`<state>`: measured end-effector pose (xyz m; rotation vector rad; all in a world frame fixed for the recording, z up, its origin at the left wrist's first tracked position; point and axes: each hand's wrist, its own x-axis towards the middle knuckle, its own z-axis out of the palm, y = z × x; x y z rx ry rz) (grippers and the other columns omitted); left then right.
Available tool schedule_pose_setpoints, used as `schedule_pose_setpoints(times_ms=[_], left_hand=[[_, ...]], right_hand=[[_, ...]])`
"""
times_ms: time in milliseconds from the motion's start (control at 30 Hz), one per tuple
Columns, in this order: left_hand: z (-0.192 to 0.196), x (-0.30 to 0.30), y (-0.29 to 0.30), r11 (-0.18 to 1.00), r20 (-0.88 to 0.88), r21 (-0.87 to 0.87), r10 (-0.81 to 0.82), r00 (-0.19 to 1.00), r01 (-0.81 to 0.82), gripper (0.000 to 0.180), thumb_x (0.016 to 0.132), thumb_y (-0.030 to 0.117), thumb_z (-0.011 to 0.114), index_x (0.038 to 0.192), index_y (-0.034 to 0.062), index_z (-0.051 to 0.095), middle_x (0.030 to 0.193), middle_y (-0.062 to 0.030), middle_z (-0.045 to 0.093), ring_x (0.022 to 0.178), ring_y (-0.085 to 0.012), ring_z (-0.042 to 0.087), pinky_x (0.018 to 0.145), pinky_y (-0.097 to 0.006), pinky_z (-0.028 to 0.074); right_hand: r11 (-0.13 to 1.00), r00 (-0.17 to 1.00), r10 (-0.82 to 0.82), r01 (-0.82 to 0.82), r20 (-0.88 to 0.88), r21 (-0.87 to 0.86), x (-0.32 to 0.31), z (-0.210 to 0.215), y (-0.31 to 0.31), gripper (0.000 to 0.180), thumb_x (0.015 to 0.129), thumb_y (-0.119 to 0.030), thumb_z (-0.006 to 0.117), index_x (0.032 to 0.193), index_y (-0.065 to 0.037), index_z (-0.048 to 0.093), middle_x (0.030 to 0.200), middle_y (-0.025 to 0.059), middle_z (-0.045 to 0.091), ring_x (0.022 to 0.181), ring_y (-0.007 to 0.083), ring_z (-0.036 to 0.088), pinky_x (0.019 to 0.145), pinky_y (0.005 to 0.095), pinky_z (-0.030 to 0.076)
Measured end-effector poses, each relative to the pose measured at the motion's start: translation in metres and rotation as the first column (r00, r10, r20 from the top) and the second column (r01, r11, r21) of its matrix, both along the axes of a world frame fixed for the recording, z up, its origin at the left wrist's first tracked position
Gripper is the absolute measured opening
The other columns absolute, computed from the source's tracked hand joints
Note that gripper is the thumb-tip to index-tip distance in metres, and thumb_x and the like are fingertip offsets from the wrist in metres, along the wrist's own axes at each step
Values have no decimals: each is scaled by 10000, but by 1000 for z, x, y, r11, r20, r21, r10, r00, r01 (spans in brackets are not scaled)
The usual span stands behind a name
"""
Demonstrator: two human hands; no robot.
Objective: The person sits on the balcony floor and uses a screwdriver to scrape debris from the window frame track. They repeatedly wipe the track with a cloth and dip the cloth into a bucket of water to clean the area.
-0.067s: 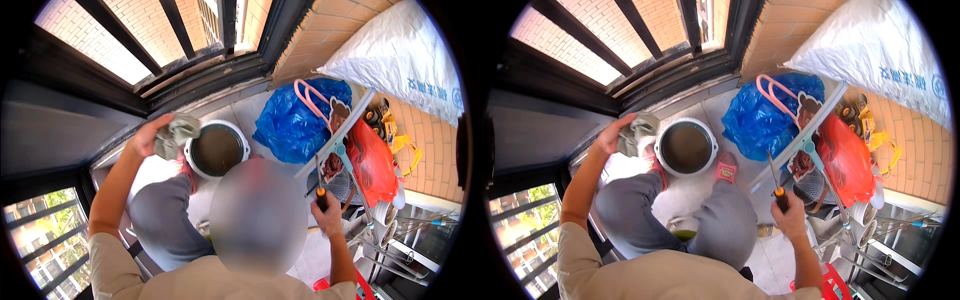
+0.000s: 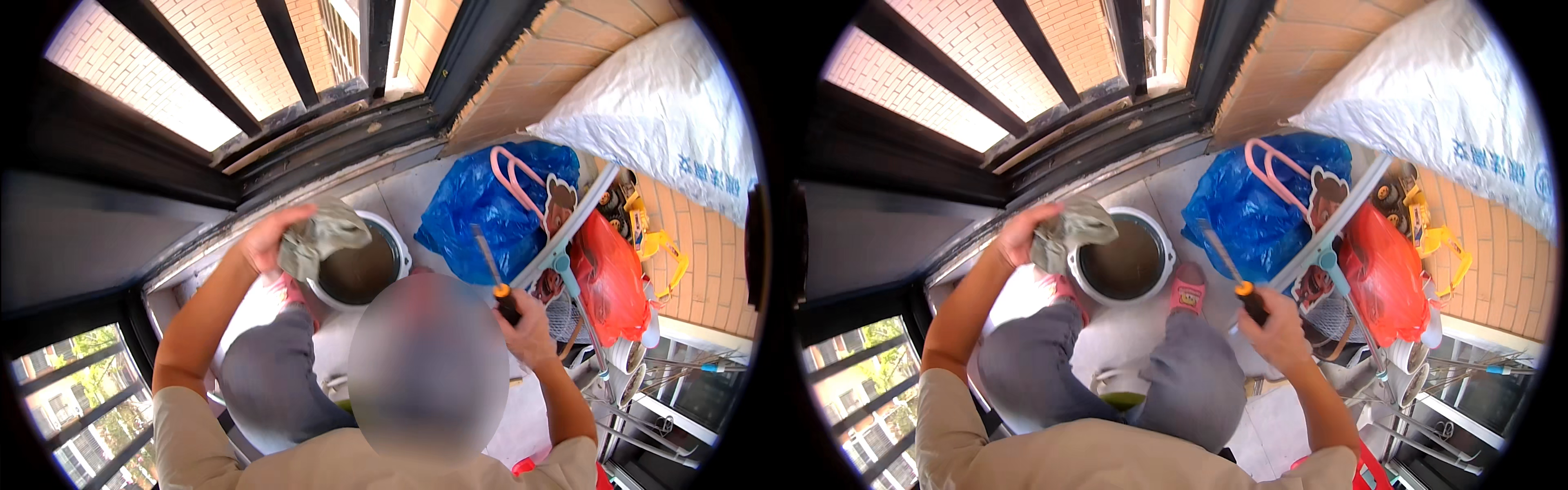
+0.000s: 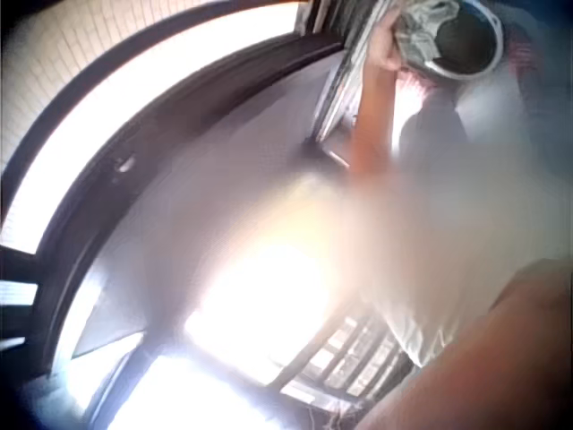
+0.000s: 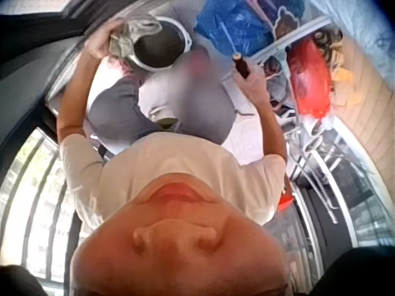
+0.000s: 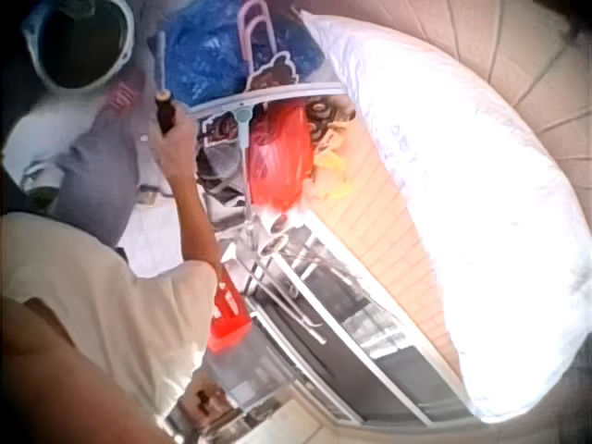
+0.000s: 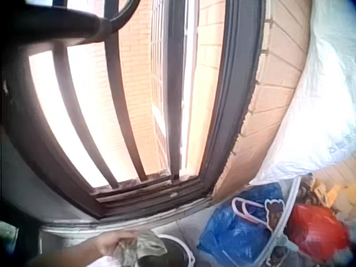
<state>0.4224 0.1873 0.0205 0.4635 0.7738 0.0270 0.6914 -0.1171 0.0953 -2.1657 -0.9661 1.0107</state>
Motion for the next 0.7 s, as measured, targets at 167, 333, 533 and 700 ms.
schedule_pose_setpoints(times_ms=[167,333,533,700], left_hand=[[-32,25,5,996,131,-78,-22,991,32,397,875,79,576,1241,-16,457,1150,-128,602,1013,-213,624,867,-351,534],[-48,33,29,994,139,-108,33,990,-18,462,849,26,586,1282,-10,430,1162,-126,594,1030,-217,622,859,-356,545],[-46,94,50,1000,214,29,-5,977,-1,465,813,19,616,1247,70,459,1155,-96,577,1005,-206,609,845,-363,522],[-40,167,71,989,102,137,38,994,-52,231,861,112,636,1052,71,513,970,-38,612,897,-141,605,704,-332,518]], right_hand=[[949,955,296,-295,7,108,-19,-16,79,267,753,-153,688,959,-4,608,844,176,626,776,341,600,702,377,474],[972,962,233,-225,-143,70,-36,-40,105,332,768,-157,697,1047,-5,601,936,181,637,839,328,613,756,349,484],[995,949,-58,79,-310,54,-34,-53,124,380,788,-130,693,1114,22,572,938,126,632,833,188,605,776,291,475],[969,910,-204,240,-360,58,-29,-60,135,407,796,-134,695,1141,28,552,921,95,623,823,144,583,770,273,473]])
